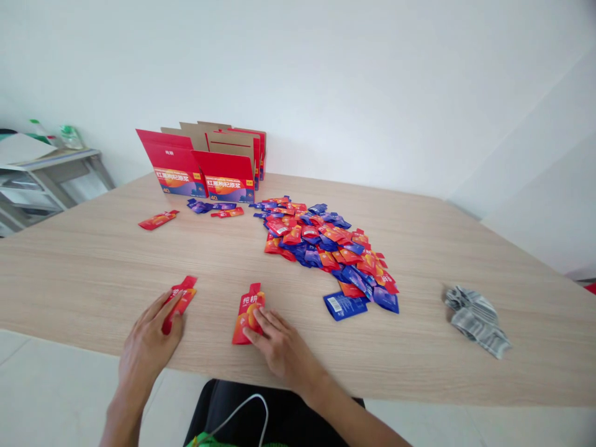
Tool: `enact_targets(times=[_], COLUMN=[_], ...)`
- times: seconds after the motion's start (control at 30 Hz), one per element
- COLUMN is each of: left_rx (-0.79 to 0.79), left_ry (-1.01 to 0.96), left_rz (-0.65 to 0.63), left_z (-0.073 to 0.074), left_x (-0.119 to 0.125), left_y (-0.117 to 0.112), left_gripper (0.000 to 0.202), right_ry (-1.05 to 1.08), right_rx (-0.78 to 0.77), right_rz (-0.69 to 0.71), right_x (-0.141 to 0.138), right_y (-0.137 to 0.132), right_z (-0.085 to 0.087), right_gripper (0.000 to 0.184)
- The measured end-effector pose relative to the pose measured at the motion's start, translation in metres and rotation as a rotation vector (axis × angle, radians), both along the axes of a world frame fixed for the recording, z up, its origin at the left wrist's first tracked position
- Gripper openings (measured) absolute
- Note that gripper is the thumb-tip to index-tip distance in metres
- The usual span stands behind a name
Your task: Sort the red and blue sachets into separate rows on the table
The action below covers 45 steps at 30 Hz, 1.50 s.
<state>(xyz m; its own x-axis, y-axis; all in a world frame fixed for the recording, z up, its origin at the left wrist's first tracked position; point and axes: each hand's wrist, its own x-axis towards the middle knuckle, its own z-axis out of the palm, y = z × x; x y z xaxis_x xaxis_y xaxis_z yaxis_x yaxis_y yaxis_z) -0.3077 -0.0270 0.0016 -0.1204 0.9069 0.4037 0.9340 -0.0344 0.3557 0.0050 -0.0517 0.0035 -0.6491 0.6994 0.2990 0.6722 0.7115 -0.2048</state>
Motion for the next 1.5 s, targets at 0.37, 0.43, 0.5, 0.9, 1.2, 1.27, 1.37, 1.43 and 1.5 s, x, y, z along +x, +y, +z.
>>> enact_targets(times=[0.37, 0.43, 0.5, 0.9, 1.2, 1.27, 1.37, 1.43, 1.5], left_rx=[-0.027, -0.028, -0.035, -0.098, -0.112, -0.122, -0.14, -0.13, -0.11], left_ry=[-0.006, -0.019, -0.024, 0.008, -0.07, -0.073, -0.067, -0.063, -0.065], left_rz=[-0.033, -0.035, -0.03, 0.017, 0.065, 0.085, 0.053, 0.004, -0.018], left_z=[-0.005, -0.005, -0.005, 0.0, 0.0, -0.002, -0.004, -0.007, -0.01], left_x=[-0.005, -0.004, -0.004, -0.001, -0.003, -0.005, -0.01, -0.014, -0.018], left_y=[-0.002, -0.003, -0.003, -0.002, -0.003, -0.002, 0.001, 0.004, 0.006], left_gripper=[0.063, 0.062, 0.062, 0.061, 0.057, 0.058, 0.059, 0.059, 0.059], right_ry=[0.12, 0.11, 0.114, 0.105, 0.068, 0.063, 0.067, 0.062, 0.044], right_rx=[-0.277, -0.287, -0.281, -0.149, -0.049, -0.047, -0.047, -0.05, -0.058], right_rz=[-0.024, -0.012, -0.01, 0.002, -0.041, -0.037, -0.032, -0.035, -0.036], right_x=[-0.059, -0.072, -0.084, -0.118, -0.121, -0.121, -0.119, -0.119, -0.12], right_y=[-0.005, -0.003, -0.002, 0.01, 0.007, 0.007, 0.007, 0.007, 0.007], right_z=[0.018, 0.021, 0.022, 0.017, 0.022, 0.025, 0.03, 0.033, 0.036], right_gripper=[0.048, 0.048, 0.049, 0.046, 0.044, 0.043, 0.038, 0.036, 0.038])
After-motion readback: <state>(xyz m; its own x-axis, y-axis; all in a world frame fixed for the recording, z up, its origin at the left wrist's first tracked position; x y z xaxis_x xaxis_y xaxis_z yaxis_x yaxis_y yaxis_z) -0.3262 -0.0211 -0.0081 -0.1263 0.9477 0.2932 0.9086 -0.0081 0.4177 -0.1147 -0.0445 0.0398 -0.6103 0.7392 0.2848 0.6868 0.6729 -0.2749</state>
